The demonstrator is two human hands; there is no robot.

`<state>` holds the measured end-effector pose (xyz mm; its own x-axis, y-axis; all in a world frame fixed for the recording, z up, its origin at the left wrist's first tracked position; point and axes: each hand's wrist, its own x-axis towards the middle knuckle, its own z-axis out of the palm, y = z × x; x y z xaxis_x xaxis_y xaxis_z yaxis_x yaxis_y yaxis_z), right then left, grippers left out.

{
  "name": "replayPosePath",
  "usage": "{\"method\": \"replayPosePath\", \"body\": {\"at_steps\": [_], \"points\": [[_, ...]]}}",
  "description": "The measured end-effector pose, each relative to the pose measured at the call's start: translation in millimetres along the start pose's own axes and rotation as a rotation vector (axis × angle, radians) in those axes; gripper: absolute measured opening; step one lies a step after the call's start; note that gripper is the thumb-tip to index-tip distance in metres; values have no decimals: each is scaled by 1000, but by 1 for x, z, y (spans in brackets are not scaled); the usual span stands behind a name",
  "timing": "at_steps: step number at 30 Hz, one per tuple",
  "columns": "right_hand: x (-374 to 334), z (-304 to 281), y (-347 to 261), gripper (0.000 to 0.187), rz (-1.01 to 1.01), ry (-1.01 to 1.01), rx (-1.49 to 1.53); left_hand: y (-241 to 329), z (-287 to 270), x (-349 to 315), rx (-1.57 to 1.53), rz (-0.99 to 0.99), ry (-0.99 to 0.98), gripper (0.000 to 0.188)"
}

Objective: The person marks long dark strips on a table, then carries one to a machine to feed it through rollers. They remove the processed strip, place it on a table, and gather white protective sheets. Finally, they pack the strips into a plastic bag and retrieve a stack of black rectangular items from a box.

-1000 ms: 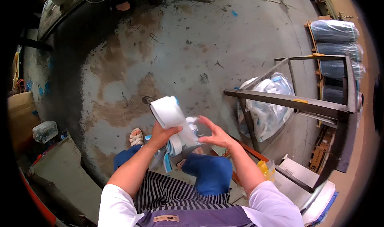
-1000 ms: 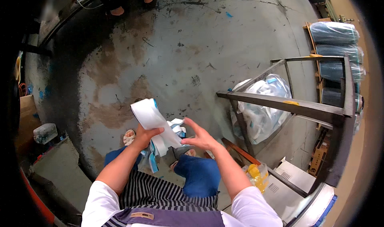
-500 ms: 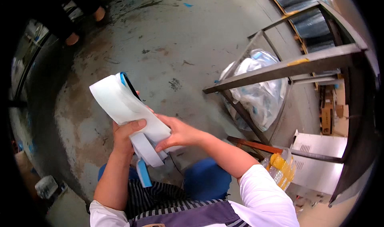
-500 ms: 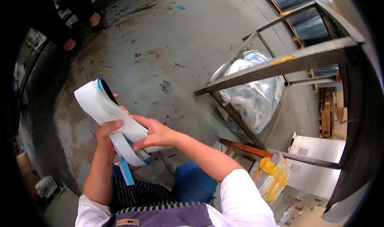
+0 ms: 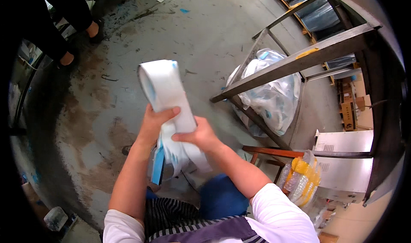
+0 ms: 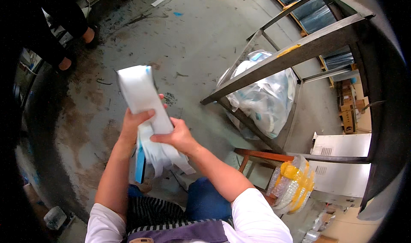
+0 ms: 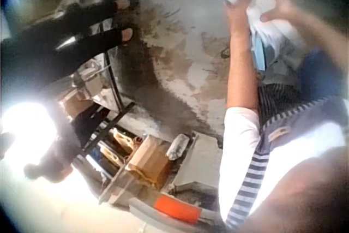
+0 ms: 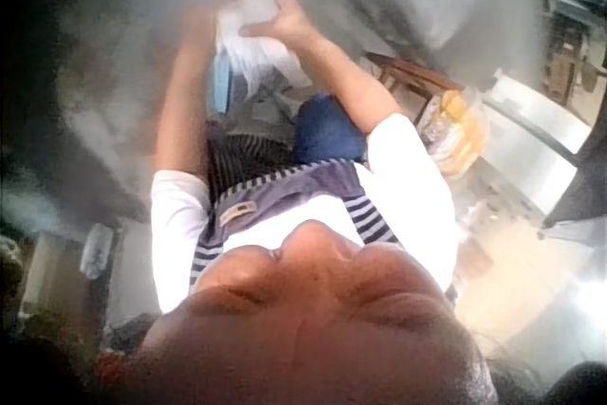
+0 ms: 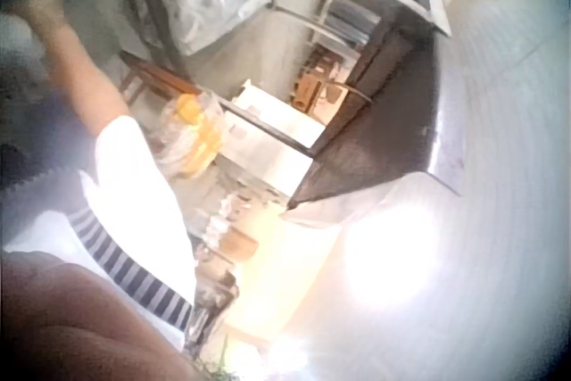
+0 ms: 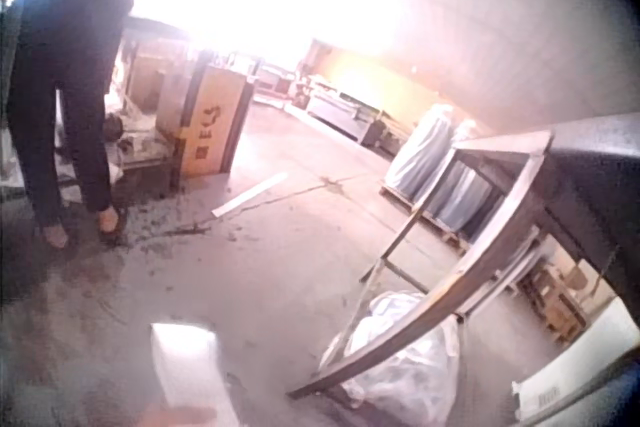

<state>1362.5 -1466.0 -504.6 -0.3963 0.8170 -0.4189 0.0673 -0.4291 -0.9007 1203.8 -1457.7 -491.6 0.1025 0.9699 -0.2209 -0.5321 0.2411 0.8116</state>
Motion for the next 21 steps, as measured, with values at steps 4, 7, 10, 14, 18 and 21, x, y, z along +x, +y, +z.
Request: {"method": "replayPosePath", "body": {"at_steps": [4, 7, 10, 14, 18, 21], "points": [[2, -17, -17, 42, 71, 196, 33, -20, -20, 5, 319, -158, -94, 57], [7, -32, -3, 50, 10, 160, 69, -38, -11, 2, 186, -273, -166, 58], [15, -35, 10, 63, -116, 247, -164, -56, -8, 3, 38, -343, -128, 57], [14, -33, 10, 81, -33, 77, -323, -64, -11, 4, -95, -367, -38, 51], [15, -26, 9, 101, -34, 33, -376, -68, -16, 4, -165, -358, -10, 46], [16, -26, 11, 109, -74, 34, -281, -69, -11, 2, -120, -343, -32, 50]]}}
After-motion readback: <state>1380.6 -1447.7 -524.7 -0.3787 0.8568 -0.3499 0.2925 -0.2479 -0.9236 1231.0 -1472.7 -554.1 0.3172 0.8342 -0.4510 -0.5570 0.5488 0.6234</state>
